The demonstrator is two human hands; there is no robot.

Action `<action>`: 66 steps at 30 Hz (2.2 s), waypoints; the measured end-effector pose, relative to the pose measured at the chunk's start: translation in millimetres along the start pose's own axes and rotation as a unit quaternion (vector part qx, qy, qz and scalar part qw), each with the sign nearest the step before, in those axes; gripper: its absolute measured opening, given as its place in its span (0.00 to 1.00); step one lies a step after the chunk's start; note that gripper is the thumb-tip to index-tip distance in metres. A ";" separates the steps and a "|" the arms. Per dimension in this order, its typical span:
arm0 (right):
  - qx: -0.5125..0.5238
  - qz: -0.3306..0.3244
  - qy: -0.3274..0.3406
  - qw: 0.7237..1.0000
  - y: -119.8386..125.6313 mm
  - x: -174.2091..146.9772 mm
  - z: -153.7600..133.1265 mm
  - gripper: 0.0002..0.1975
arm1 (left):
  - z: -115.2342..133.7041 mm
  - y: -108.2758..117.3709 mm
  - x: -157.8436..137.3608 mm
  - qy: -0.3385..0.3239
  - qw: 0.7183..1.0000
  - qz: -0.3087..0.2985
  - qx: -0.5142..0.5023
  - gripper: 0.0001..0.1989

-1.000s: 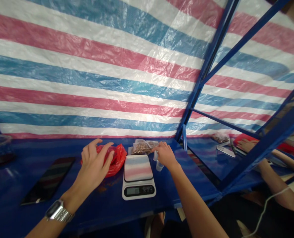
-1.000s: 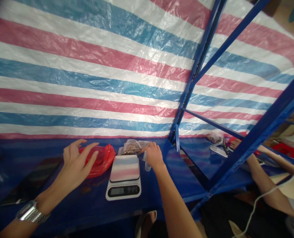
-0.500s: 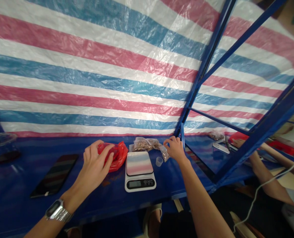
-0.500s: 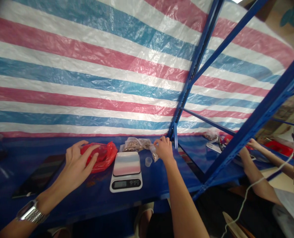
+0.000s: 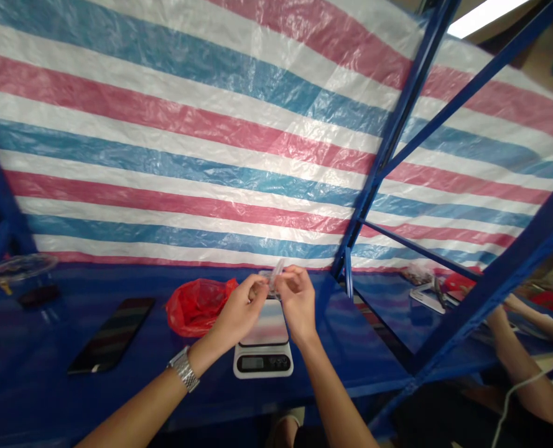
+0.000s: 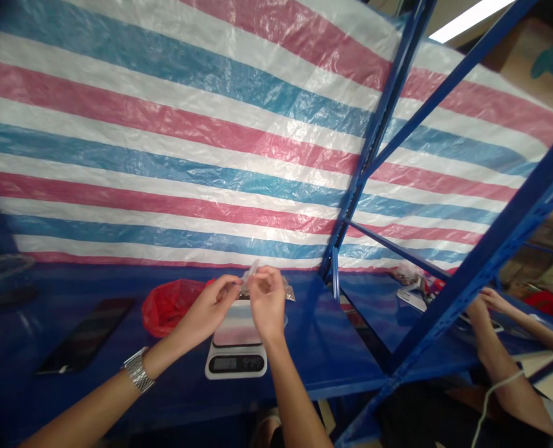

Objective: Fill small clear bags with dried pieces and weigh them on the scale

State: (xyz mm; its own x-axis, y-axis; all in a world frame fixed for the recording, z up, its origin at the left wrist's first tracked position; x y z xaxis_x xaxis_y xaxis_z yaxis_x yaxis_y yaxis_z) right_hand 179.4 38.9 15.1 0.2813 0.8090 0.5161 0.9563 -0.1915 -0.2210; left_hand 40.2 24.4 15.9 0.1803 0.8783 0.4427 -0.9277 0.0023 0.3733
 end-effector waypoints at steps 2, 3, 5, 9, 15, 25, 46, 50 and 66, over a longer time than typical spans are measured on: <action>0.065 -0.048 -0.026 0.996 -15.2 -12.6 -1.4 0.15 | -5.4 2.5 2.3 0.014 0.999 0.013 -0.039 0.15; 0.086 -0.065 -0.036 0.993 -19.5 -16.0 -1.7 0.16 | -7.1 4.8 1.5 0.018 0.998 0.015 -0.051 0.15; 0.120 -0.098 -0.058 0.986 -23.6 -18.2 -0.2 0.18 | -8.8 9.6 -1.7 0.025 0.998 0.012 -0.059 0.15; 0.111 -0.138 -0.084 0.981 -23.0 -18.4 9.5 0.18 | -10.4 16.5 -5.9 0.032 0.999 0.015 -0.037 0.15; 0.077 -0.157 -0.138 0.975 -18.4 -28.5 18.9 0.17 | -23.8 24.3 -4.0 0.029 0.997 -0.057 -0.032 0.17; 0.046 -0.132 -0.192 0.971 -37.6 -51.1 18.6 0.18 | -36.4 48.2 -17.8 0.030 0.991 -0.084 0.096 0.16; 0.110 -0.108 -0.339 0.928 -73.9 -45.0 30.3 0.25 | -42.2 85.1 -15.7 0.076 0.983 0.142 -0.084 0.15; 0.077 -0.080 -0.274 0.955 -75.9 -33.6 47.8 0.20 | -63.0 91.1 -17.4 0.086 0.981 0.146 0.091 0.15; -0.370 -0.145 -0.006 0.917 -99.1 -37.5 48.4 0.09 | -97.0 73.6 -23.8 0.064 0.944 0.043 0.321 0.18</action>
State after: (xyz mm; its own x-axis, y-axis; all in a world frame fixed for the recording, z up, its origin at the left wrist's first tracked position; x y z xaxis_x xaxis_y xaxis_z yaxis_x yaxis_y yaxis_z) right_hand 70.2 54.5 -22.3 0.0091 0.8911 0.4538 0.7842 -0.2879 0.5497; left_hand -64.1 50.1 -46.2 0.0343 0.9131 0.4063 -0.5412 -0.3248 0.7756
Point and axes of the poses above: each hand's wrist, its own x-axis towards the middle knuckle, its own y-axis out of the back of the hand, z = x × y, the point moved 2 cm from there along x, towards the middle knuckle, and after that the axes turned 5 degrees about x, right-handed, at the moved point
